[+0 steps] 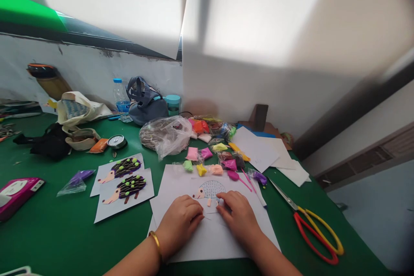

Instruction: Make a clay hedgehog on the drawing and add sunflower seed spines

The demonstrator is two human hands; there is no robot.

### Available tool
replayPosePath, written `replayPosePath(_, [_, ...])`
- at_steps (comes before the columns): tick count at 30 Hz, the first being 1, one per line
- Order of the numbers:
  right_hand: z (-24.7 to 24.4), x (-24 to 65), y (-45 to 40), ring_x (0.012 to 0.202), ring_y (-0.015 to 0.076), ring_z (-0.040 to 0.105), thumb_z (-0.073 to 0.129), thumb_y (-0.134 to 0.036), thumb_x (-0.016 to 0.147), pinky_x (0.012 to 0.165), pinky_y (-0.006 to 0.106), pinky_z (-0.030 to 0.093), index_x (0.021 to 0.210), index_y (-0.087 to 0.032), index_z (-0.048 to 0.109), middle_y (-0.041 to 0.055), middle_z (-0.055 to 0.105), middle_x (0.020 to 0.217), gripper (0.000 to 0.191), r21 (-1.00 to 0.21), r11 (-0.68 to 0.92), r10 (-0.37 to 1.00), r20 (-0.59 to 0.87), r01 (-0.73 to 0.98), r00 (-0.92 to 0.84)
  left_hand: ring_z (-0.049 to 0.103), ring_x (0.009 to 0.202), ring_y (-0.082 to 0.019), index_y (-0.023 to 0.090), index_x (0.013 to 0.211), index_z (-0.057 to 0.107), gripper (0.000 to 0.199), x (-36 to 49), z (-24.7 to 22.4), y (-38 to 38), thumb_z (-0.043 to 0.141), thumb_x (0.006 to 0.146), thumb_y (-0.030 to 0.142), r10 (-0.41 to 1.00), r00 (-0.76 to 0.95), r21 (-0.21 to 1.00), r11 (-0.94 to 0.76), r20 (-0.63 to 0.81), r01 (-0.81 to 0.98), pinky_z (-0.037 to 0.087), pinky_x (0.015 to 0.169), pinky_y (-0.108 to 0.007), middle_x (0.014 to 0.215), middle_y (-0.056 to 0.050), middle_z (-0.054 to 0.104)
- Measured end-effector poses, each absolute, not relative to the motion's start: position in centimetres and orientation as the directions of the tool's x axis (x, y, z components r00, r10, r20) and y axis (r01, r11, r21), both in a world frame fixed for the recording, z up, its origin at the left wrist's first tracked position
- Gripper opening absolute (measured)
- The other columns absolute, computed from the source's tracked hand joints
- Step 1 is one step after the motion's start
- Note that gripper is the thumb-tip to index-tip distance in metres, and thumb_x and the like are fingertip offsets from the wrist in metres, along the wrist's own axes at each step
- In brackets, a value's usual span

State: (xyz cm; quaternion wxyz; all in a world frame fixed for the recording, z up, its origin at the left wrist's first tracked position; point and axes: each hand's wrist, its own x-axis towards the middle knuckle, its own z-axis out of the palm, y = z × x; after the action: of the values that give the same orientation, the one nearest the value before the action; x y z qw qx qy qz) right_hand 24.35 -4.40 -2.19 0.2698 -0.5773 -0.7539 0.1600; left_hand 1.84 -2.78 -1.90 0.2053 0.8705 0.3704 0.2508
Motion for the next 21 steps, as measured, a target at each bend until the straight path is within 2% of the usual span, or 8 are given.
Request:
replayPosePath(3, [-2.16,24.55,-4.42,0.082,0.0214,0.057,0.057,-0.02,0.091,0.077,0.035,0.041,0.104,-0.022,0.065,0.0025,0.064,0.082,0.016,-0.562,0.307,0.948,0.251,0.768,-0.195,0.062,0.085,-0.022,0.02,0.086,0.067,0.008,1.84,-1.96,-2.77,0.062,0.086,0.014,0.749,0.604,0.545,-0.638,0.273,0.544,0.049,0.079,-0.037,0.087,-0.003,0.072])
replayPosePath(9, [-2.25,24.82,-4.4,0.081,0.021,0.057,0.055,-0.022,0.092,0.075,0.034,0.04,0.094,-0.019,0.062,0.0036,0.063,0.083,0.008,-0.591,0.263,0.954,0.278,0.763,-0.114,0.062,0.085,-0.021,0.021,0.086,0.066,0.009,1.8,-2.01,-2.68,0.06,0.087,0.014,0.749,0.604,0.549,-0.636,0.272,0.542,0.049,0.08,-0.037,0.087,-0.003,0.072])
replayPosePath(13, [-2.23,24.7,-4.33,0.081,0.0204,0.056,0.053,-0.022,0.092,0.075,0.033,0.04,0.086,-0.02,0.062,0.0035,0.063,0.083,0.011,-0.598,0.28,0.953,0.266,0.751,-0.143,0.062,0.085,-0.021,0.021,0.085,0.066,0.009,1.84,-1.99,-2.62,0.06,0.087,0.014,0.747,0.602,0.548,-0.64,0.281,0.539,0.049,0.079,-0.037,0.087,-0.003,0.072])
replayPosePath(21, [-1.47,24.51,-3.98,0.081,0.02,0.058,0.052,-0.022,0.091,0.075,0.032,0.042,0.081,-0.021,0.063,0.0035,0.065,0.082,0.014,-0.655,0.275,0.96,0.23,0.703,-0.161,0.062,0.085,-0.022,0.02,0.086,0.067,0.009,1.82,-1.96,-2.71,0.06,0.087,0.015,0.747,0.599,0.545,-0.642,0.287,0.54,0.049,0.079,-0.037,0.087,-0.004,0.072])
